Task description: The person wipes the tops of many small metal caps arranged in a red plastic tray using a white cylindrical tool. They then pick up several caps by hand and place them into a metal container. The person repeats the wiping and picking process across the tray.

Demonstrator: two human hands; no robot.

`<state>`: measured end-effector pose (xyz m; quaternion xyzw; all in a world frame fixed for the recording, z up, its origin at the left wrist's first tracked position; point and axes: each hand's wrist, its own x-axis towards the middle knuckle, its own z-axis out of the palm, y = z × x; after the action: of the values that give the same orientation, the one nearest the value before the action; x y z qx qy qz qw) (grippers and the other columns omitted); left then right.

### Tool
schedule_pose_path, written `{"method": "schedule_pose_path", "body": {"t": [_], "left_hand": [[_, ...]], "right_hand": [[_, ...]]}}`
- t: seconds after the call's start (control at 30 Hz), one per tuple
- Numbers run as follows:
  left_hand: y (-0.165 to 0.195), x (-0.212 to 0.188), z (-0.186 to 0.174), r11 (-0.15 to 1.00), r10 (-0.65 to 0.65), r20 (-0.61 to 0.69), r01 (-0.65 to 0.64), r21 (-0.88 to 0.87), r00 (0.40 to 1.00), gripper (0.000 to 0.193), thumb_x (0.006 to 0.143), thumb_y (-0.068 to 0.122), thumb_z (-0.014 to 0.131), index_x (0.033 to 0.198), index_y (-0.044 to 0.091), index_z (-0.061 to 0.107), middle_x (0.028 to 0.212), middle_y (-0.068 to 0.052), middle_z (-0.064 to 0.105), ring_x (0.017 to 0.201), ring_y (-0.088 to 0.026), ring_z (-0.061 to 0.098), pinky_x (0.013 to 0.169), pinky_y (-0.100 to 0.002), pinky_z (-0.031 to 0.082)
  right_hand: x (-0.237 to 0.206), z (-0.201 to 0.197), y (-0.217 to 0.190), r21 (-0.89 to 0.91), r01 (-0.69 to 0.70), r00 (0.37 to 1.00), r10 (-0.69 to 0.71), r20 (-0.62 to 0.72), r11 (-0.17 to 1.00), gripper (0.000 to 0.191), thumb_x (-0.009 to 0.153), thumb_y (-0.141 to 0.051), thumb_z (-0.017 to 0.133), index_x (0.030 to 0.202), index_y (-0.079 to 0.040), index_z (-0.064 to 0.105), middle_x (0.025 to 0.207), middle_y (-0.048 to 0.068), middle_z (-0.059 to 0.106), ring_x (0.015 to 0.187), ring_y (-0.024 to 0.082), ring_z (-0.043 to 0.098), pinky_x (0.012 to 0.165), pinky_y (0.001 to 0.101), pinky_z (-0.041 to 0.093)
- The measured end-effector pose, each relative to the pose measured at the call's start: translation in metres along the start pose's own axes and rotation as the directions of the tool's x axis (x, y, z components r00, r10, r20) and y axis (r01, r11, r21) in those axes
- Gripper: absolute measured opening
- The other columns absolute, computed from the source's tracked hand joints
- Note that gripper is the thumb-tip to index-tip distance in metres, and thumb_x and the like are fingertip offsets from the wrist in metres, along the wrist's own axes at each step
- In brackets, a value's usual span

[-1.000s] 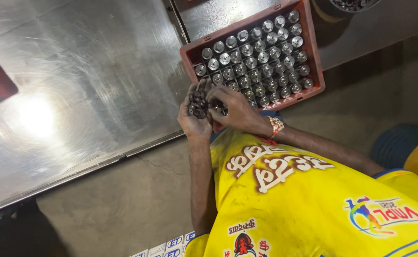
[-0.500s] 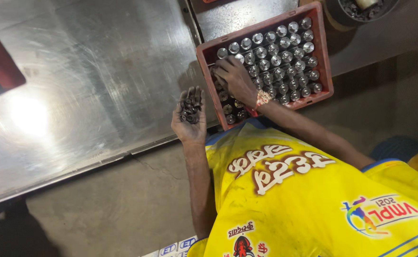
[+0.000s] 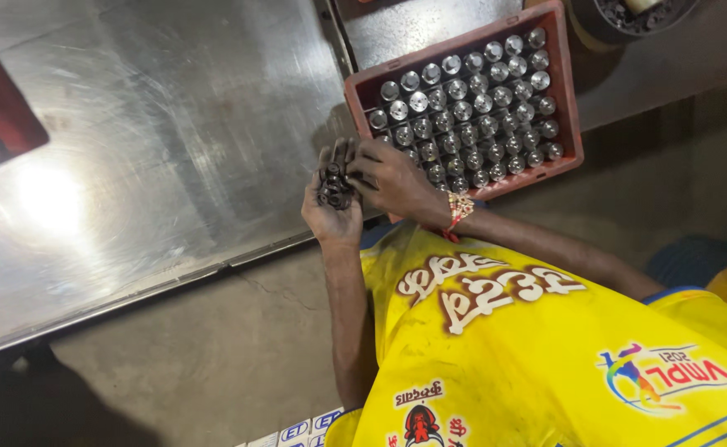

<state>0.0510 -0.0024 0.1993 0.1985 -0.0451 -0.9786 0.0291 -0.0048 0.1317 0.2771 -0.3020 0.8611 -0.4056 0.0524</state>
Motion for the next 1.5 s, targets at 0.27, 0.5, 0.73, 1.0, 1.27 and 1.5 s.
{"method": "schedule_pose_path", "body": {"t": [0.27, 0.5, 0.73, 1.0, 1.27, 1.5], "left_hand": [[-0.009, 0.006, 0.004, 0.991, -0.042, -0.017, 0.039, -0.125, 0.999, 0.043, 0.099, 0.017, 0.051, 0.132, -0.009, 0.058, 0.142, -0.029, 0.058, 0.142, -0.043, 0.050, 0.126, -0.055, 0.036], [-0.011, 0.008, 0.007, 0.994, -0.039, -0.057, 0.033, -0.102, 0.998, 0.041, 0.098, 0.016, 0.053, 0.129, -0.010, 0.060, 0.138, -0.030, 0.059, 0.138, -0.044, 0.052, 0.124, -0.056, 0.038], [-0.003, 0.008, 0.002, 0.995, -0.019, -0.088, 0.010, -0.103, 0.996, 0.041, 0.100, 0.017, 0.052, 0.130, -0.009, 0.059, 0.139, -0.029, 0.060, 0.138, -0.043, 0.052, 0.124, -0.055, 0.039], [-0.008, 0.013, 0.012, 0.989, -0.108, 0.017, 0.109, -0.099, 0.994, 0.054, 0.101, 0.021, 0.044, 0.147, -0.008, 0.048, 0.151, -0.025, 0.051, 0.139, -0.037, 0.052, 0.115, -0.049, 0.045], [-0.010, 0.011, 0.016, 0.986, -0.165, -0.056, 0.164, -0.024, 0.985, 0.054, 0.102, 0.020, 0.042, 0.148, -0.010, 0.045, 0.154, -0.025, 0.049, 0.141, -0.036, 0.051, 0.113, -0.043, 0.048], [-0.018, 0.013, 0.024, 0.976, -0.210, 0.047, 0.206, 0.075, 0.977, 0.055, 0.103, 0.020, 0.042, 0.146, -0.014, 0.049, 0.151, -0.027, 0.054, 0.144, -0.036, 0.051, 0.115, -0.042, 0.045]], "right_hand": [[-0.011, -0.037, 0.062, 0.049, -0.259, 0.944, 0.263, -0.199, 0.965, 0.014, 0.091, -0.005, 0.081, 0.093, -0.002, 0.068, 0.106, 0.007, 0.074, 0.095, 0.020, 0.074, 0.082, 0.0360, 0.060], [0.012, -0.029, 0.144, -0.198, -0.238, 0.970, 0.220, -0.107, 0.951, 0.020, 0.084, -0.013, 0.087, 0.091, -0.003, 0.071, 0.100, 0.008, 0.067, 0.092, 0.024, 0.065, 0.081, 0.0390, 0.056], [-0.008, -0.030, 0.105, -0.534, 0.095, 0.991, -0.129, -0.026, 0.840, 0.026, 0.085, -0.013, 0.082, 0.106, 0.001, 0.077, 0.106, 0.011, 0.068, 0.100, 0.030, 0.059, 0.096, 0.0482, 0.047], [0.022, -0.039, 0.042, -0.004, 0.005, 1.000, -0.005, 0.019, 1.000, 0.018, 0.088, -0.009, 0.081, 0.103, -0.005, 0.070, 0.109, 0.010, 0.069, 0.105, 0.026, 0.066, 0.091, 0.0380, 0.056], [0.007, -0.041, 0.017, 0.053, 0.017, 1.000, -0.016, -0.010, 0.998, 0.021, 0.086, -0.004, 0.082, 0.101, -0.002, 0.066, 0.112, 0.011, 0.067, 0.104, 0.027, 0.070, 0.088, 0.0371, 0.060], [-0.013, -0.044, 0.018, -0.010, -0.082, 0.996, 0.082, -0.028, 0.997, 0.025, 0.085, -0.001, 0.078, 0.107, 0.002, 0.066, 0.109, 0.015, 0.063, 0.096, 0.031, 0.069, 0.081, 0.0385, 0.060]]}}
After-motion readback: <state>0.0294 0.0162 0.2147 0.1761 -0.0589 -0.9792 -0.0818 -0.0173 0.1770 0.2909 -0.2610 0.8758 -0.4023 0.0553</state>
